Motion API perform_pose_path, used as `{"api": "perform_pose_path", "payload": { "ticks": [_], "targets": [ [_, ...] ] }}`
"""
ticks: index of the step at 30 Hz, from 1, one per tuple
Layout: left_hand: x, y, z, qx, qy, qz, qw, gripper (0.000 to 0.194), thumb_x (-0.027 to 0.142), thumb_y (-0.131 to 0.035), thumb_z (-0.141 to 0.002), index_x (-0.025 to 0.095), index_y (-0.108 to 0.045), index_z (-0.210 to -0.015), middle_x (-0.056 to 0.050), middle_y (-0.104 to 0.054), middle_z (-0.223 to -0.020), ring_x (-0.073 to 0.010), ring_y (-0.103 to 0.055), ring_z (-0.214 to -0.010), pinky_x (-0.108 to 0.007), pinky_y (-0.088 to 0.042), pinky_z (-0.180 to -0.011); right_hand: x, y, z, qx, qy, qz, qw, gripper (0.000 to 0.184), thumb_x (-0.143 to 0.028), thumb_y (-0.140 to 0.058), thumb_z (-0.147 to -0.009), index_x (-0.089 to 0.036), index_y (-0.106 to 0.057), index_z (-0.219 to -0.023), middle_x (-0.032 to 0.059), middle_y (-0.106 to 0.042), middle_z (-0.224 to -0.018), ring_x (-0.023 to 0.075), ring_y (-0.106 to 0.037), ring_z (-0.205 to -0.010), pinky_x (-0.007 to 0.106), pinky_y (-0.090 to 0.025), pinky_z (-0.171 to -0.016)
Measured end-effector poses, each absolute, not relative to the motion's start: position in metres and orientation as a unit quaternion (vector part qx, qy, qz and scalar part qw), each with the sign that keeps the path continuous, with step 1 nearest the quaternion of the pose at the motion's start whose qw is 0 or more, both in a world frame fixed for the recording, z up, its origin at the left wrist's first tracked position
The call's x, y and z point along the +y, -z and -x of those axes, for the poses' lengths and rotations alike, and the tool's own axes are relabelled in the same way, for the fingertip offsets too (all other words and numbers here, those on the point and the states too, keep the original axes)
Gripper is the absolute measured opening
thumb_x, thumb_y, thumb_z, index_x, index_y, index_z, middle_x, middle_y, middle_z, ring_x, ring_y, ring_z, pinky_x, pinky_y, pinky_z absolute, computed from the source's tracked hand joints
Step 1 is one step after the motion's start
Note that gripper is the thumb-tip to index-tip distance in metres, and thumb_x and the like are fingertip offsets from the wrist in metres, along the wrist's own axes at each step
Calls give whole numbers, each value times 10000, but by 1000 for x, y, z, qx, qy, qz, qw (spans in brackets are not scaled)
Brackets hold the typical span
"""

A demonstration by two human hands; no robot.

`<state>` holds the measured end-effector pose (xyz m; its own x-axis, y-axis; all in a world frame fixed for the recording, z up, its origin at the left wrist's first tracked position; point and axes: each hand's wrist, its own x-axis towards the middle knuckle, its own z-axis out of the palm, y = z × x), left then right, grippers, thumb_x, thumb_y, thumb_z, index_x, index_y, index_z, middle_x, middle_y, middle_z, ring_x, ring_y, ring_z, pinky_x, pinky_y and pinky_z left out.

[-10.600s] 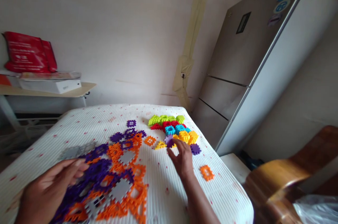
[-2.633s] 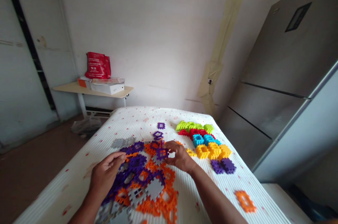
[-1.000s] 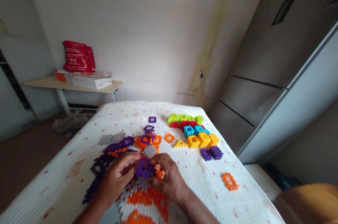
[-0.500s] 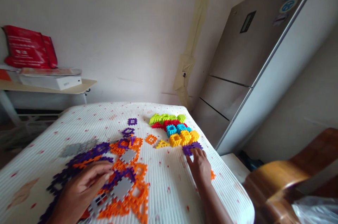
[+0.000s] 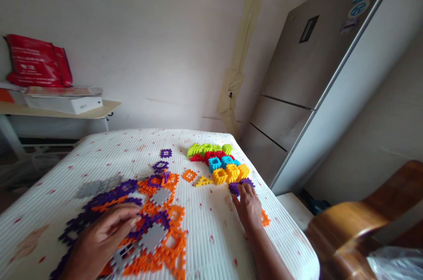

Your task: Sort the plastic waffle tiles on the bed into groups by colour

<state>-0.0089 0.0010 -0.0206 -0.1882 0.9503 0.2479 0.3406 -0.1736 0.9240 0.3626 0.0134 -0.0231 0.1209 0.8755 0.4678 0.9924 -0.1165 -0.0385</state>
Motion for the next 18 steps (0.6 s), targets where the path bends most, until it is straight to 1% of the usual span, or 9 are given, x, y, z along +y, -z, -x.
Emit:
{"api": "perform_pose_path", "payload": {
  "ticks": [2, 6, 9, 14, 18],
  "targets": [
    [2, 23, 10, 568, -517, -571, 289, 316, 486, -680, -568, 223, -729, -736, -52, -729, -891, -223, -681, -851, -253, -563, -739, 8, 25, -364, -640, 164, 729, 179, 75, -196, -558, -821, -193, -607, -878, 50, -638, -892, 194, -598, -815, 257, -411, -656],
    [2, 22, 11, 564, -517, -581, 278, 300, 482, -676, -575, 230, -728, -729, -47, -731, -879, -221, -682, -848, -255, -562, -741, -2, 32, -368, -631, 122, 747, 172, 103, -188, -496, -851, -207, -591, -815, 24, -647, -824, 165, -616, -746, 232, -377, -582],
    [2, 20, 11, 563, -512, -588, 273, 304, 487, -671, -574, 233, -730, -730, -47, -735, -866, -223, -686, -838, -256, -564, -732, -4, 36, -368, -625, 99, 759, 154, 169, -177, -466, -858, -204, -574, -731, 32, -649, -802, 168, -623, -741, 234, -367, -560],
    [2, 19, 10, 564, -509, -593, 267, 306, 500, -661, -574, 238, -729, -719, -42, -738, -840, -222, -689, -823, -252, -565, -716, 1, 34, -363, -617, 84, 768, 148, 160, -169, -465, -853, -199, -590, -758, 52, -658, -838, 198, -628, -798, 247, -365, -539],
    [2, 20, 10, 561, -516, -588, 271, 285, 488, -673, -566, 239, -726, -694, -36, -737, -821, -211, -688, -783, -240, -566, -687, 6, 33, -362, -615, 84, 771, 146, 174, -163, -462, -855, -193, -587, -738, 67, -657, -813, 208, -627, -774, 256, -373, -527]
  ]
}}
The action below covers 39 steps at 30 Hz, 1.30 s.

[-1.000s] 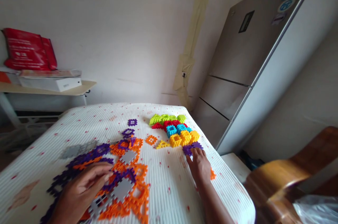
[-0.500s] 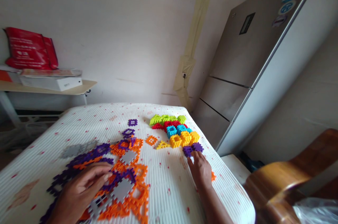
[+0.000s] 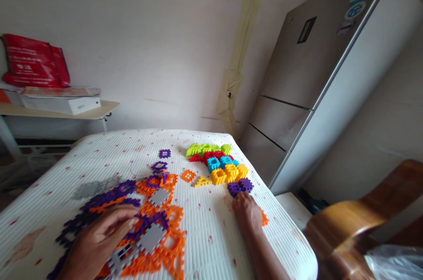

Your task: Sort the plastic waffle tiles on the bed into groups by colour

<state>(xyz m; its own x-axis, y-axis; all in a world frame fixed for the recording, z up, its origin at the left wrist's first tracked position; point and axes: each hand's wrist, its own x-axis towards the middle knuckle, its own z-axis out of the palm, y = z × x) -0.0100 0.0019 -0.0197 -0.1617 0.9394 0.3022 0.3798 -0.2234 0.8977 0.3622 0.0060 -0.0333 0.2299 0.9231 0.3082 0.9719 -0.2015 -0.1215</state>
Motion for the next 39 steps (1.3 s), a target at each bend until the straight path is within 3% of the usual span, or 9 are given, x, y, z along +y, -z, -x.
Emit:
{"api": "perform_pose_path", "payload": {
  "ticks": [13, 24, 31, 39],
  "targets": [
    [4, 28, 15, 554, -511, -589, 292, 287, 480, -686, -601, 235, -713, -750, -44, -725, -867, -214, -687, -748, -256, -570, -646, 8, 33, -361, -625, 123, 754, 160, 182, -170, -465, -838, -235, -580, -712, 64, -649, -782, 224, -655, -703, 290, -410, -491],
    [1, 15, 20, 564, -535, -579, 244, 253, 449, -645, -641, 217, -695, -729, -49, -723, -840, -217, -674, -812, -281, -544, -743, 4, 34, -357, -655, 153, 713, 199, 267, -237, -387, -889, -225, -578, -703, 49, -636, -717, 179, -613, -616, 266, -333, -477],
    [1, 1, 52, 646, -612, -397, 224, 317, 460, -646, -608, 210, -660, -802, -16, -708, -776, -205, -658, -776, -279, -518, -754, 39, 4, -294, -752, 36, 601, 267, 225, -186, -449, -860, -204, -670, -895, 41, -685, -873, 142, -645, -745, 200, -414, -637],
    [11, 20, 67, 641, -652, -325, 242, 332, 421, -679, -553, 189, -657, -790, -8, -695, -714, -193, -644, -703, -261, -504, -634, 144, -28, -186, -779, -65, 592, 198, 283, -143, -492, -821, -235, -667, -1023, 19, -693, -1031, 151, -639, -918, 203, -434, -760]
  ]
}}
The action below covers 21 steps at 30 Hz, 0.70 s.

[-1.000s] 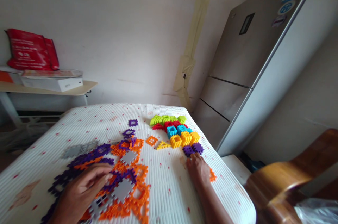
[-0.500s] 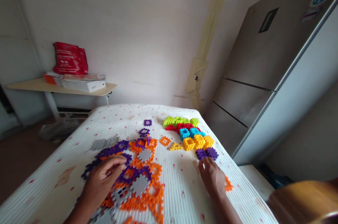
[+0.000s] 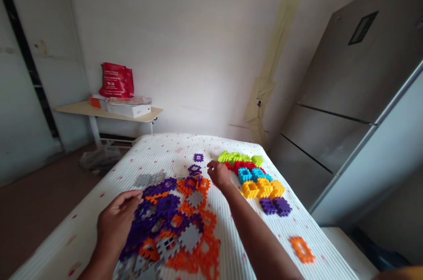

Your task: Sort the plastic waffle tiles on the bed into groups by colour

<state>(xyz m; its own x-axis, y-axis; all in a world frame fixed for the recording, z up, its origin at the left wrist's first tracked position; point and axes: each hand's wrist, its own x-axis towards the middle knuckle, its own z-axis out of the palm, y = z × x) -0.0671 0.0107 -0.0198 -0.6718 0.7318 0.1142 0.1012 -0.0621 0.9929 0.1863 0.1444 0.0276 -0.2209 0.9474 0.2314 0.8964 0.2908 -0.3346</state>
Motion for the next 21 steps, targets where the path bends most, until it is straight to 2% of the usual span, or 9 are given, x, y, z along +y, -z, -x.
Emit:
{"api": "perform_pose_path", "payload": {
  "ticks": [4, 9, 11, 15, 21],
  "targets": [
    [12, 22, 68, 651, -644, -329, 230, 322, 432, -680, -547, 191, -667, -760, -23, -711, -735, -210, -659, -731, -284, -515, -680, 190, -28, -145, -772, -82, 611, 153, 329, -183, -540, -797, -247, -623, -1110, 37, -664, -1098, 170, -627, -967, 238, -442, -780],
    [10, 20, 69, 664, -632, -331, 223, 293, 419, -671, -556, 195, -677, -745, -36, -727, -757, -227, -670, -744, -311, -525, -704, 222, -19, -114, -738, -88, 660, 106, 362, -295, -572, -809, -148, -578, -1140, 153, -613, -1143, 245, -602, -1027, 319, -451, -799],
    [10, 20, 69, 668, -629, -334, 215, 293, 423, -675, -554, 195, -682, -738, -37, -729, -744, -233, -672, -732, -316, -529, -686, 228, -13, -108, -729, -88, 671, 96, 387, -304, -610, -787, -136, -574, -1134, 173, -597, -1158, 268, -572, -1078, 335, -443, -820],
    [10, 16, 69, 676, -621, -340, 206, 300, 435, -673, -564, 194, -688, -741, -33, -728, -729, -235, -673, -726, -314, -533, -667, 232, -6, -106, -724, -80, 677, 103, 356, -255, -606, -786, -142, -572, -1122, 173, -566, -1199, 271, -539, -1114, 336, -430, -834],
    [9, 15, 66, 659, -631, -333, 240, 311, 437, -687, -551, 194, -683, -745, -29, -726, -732, -228, -676, -727, -296, -535, -683, 219, -16, -122, -749, -62, 639, 162, 341, -178, -594, -762, -128, -576, -1100, 140, -620, -1068, 233, -582, -1006, 306, -431, -828]
  ]
}}
